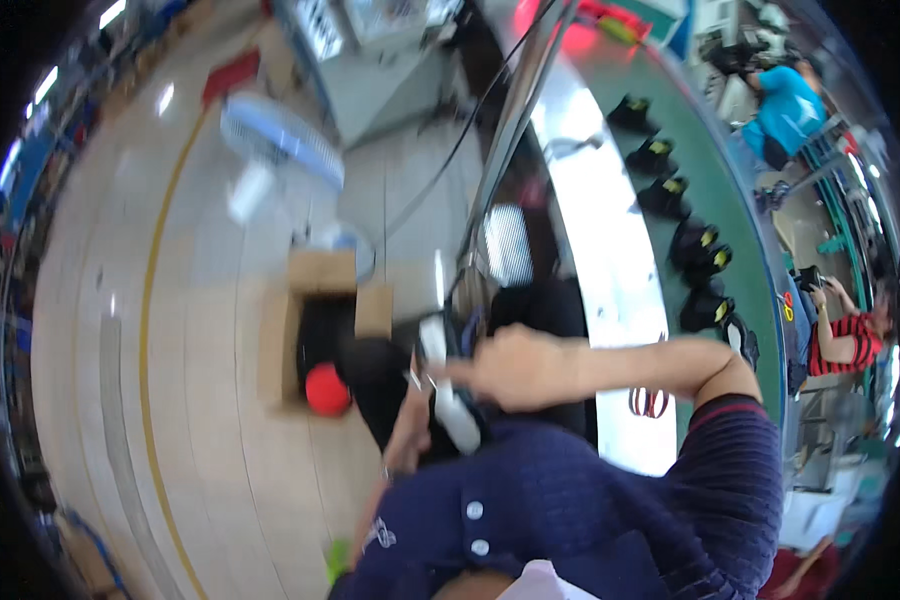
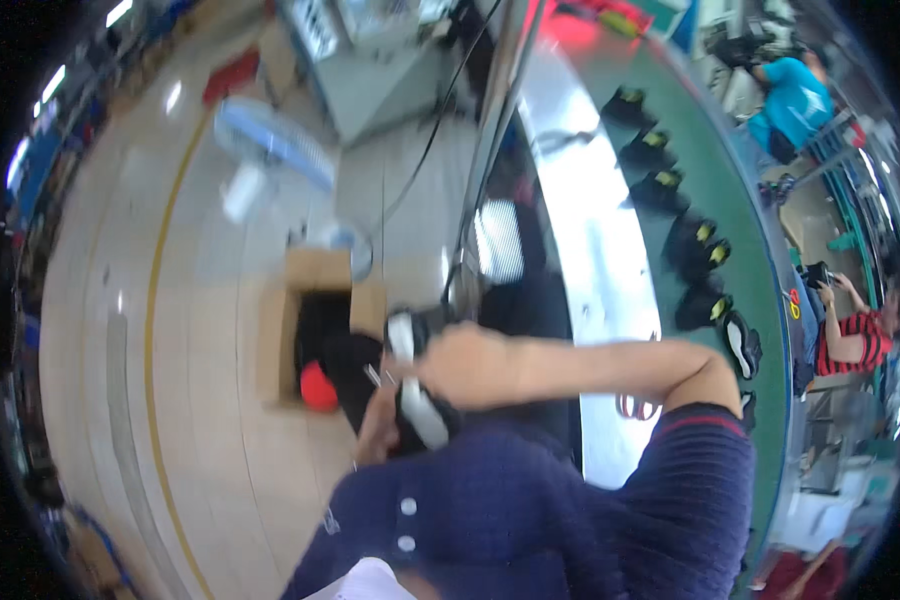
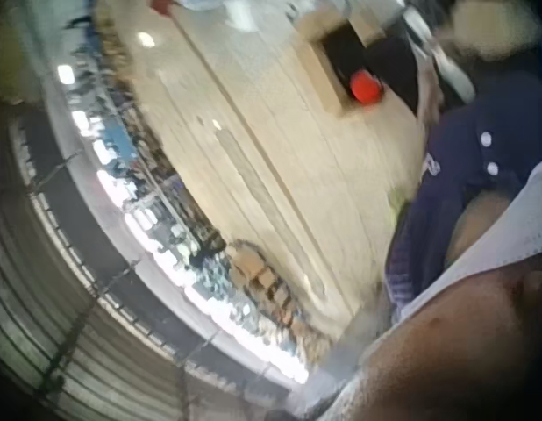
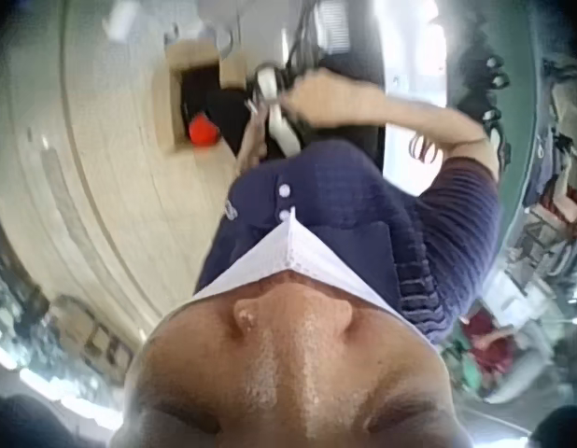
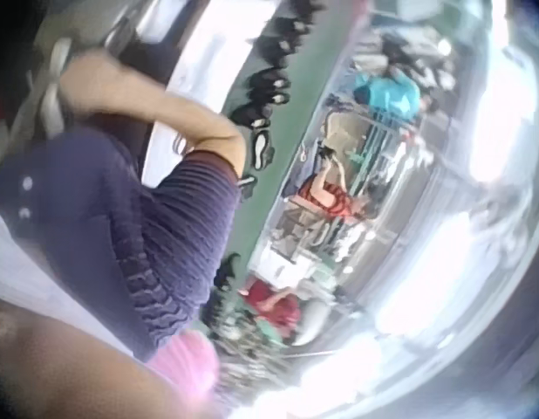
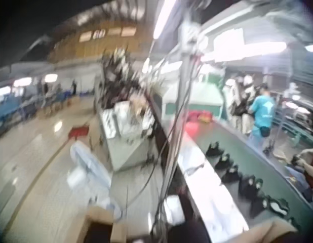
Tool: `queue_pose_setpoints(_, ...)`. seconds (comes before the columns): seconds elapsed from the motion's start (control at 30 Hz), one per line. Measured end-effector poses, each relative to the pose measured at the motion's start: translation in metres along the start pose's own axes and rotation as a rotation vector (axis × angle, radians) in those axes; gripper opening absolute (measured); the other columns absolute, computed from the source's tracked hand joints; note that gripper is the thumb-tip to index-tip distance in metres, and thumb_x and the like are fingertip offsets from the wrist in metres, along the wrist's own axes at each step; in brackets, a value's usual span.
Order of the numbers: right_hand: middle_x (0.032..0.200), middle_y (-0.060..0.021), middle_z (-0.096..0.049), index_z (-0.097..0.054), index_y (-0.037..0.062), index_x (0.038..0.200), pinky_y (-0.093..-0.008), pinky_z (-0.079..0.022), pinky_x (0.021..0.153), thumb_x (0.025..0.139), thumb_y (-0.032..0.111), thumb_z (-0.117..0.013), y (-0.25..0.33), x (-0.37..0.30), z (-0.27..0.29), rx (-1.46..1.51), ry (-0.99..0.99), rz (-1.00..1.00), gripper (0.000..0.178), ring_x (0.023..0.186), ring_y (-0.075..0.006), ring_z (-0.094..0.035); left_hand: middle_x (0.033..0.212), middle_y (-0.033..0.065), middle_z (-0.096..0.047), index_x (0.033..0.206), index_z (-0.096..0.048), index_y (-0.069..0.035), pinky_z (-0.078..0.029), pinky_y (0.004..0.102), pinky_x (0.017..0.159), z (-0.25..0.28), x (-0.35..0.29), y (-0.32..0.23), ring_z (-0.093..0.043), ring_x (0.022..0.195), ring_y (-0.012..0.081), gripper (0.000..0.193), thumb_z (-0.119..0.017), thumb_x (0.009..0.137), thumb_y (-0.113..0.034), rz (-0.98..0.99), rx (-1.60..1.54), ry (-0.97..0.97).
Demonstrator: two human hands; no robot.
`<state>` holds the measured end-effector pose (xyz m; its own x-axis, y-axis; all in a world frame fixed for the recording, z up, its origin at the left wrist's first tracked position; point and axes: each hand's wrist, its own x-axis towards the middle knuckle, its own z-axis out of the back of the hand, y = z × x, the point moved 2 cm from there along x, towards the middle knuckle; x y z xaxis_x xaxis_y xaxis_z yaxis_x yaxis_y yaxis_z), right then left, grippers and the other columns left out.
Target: The person trims, cuts, and pulls materials from shoe soles and uppers using pliers and scissors, and places shoes onto a conveyor belt.
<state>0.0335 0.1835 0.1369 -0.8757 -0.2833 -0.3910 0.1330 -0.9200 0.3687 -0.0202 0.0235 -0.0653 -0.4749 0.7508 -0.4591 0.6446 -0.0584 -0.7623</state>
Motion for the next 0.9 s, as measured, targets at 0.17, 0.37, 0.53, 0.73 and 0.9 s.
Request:
queue_pose_setpoints(0.17,0.06,-0.0111,-0.06,-0.02,0.0258,0.147,-0.0341,-0.049,0.046,0.092,0.023,-0.052,-0.043,0.035,-0.012,-0.153,-0.092,-0.049,0.063,0.052,-0.0248,-0.062,0.138,0.0067,-0.04,0.147,-0.022,-0.011,-0.031,0.0288,0.103,-0.023,-0.001,-0.035,-0.039,0.124,0.0147,0.066,-0.056,0.093,-0.03,0.143,-0.114,-0.036)
queue_pose_setpoints(0.37,0.059,-0.01,-0.059,-0.02,0.0264,0.146,-0.0338,-0.047,0.043,0.093,0.027,-0.052,-0.033,0.032,-0.015,-0.112,-0.311,0.069,0.062,0.049,-0.0233,-0.061,0.134,0.0047,-0.041,0.147,-0.021,-0.012,-0.032,0.0273,0.101,-0.015,-0.001,-0.041,-0.041,0.119,0.0142,0.07,-0.06,0.09,-0.022,0.044,-0.144,0.127)
queue_pose_setpoints(0.53,0.069,-0.0104,-0.062,-0.026,0.026,0.144,-0.0372,-0.05,0.046,0.092,0.02,-0.053,-0.022,0.032,-0.033,-0.149,0.05,-0.134,0.059,0.053,-0.025,-0.062,0.136,0.0046,-0.04,0.148,-0.016,-0.013,-0.031,0.0303,0.102,-0.013,-0.018,-0.028,-0.039,0.122,0.0143,0.074,-0.06,0.09,-0.027,0.086,-0.149,0.123)
queue_pose_setpoints(0.73,0.063,-0.0109,-0.061,-0.026,0.0233,0.144,-0.0369,-0.05,0.047,0.09,0.02,-0.055,-0.018,0.021,-0.054,0.014,-0.168,-0.084,0.062,0.049,-0.0257,-0.06,0.143,0.0064,-0.033,0.149,-0.01,-0.014,-0.029,0.0331,0.105,-0.017,-0.03,-0.012,-0.033,0.129,0.0168,0.077,-0.058,0.091,-0.026,0.122,-0.339,0.074)
queue_pose_setpoints(0.9,0.058,-0.0113,-0.06,-0.025,0.0224,0.144,-0.0345,-0.049,0.043,0.094,0.024,-0.051,0.008,0.017,-0.033,0.013,-0.139,0.008,0.056,0.048,-0.0242,-0.062,0.146,0.0074,-0.029,0.149,-0.01,-0.016,-0.022,0.035,0.109,-0.009,-0.039,-0.008,-0.027,0.134,0.0177,0.072,-0.054,0.093,-0.025,0.163,-0.52,0.152)
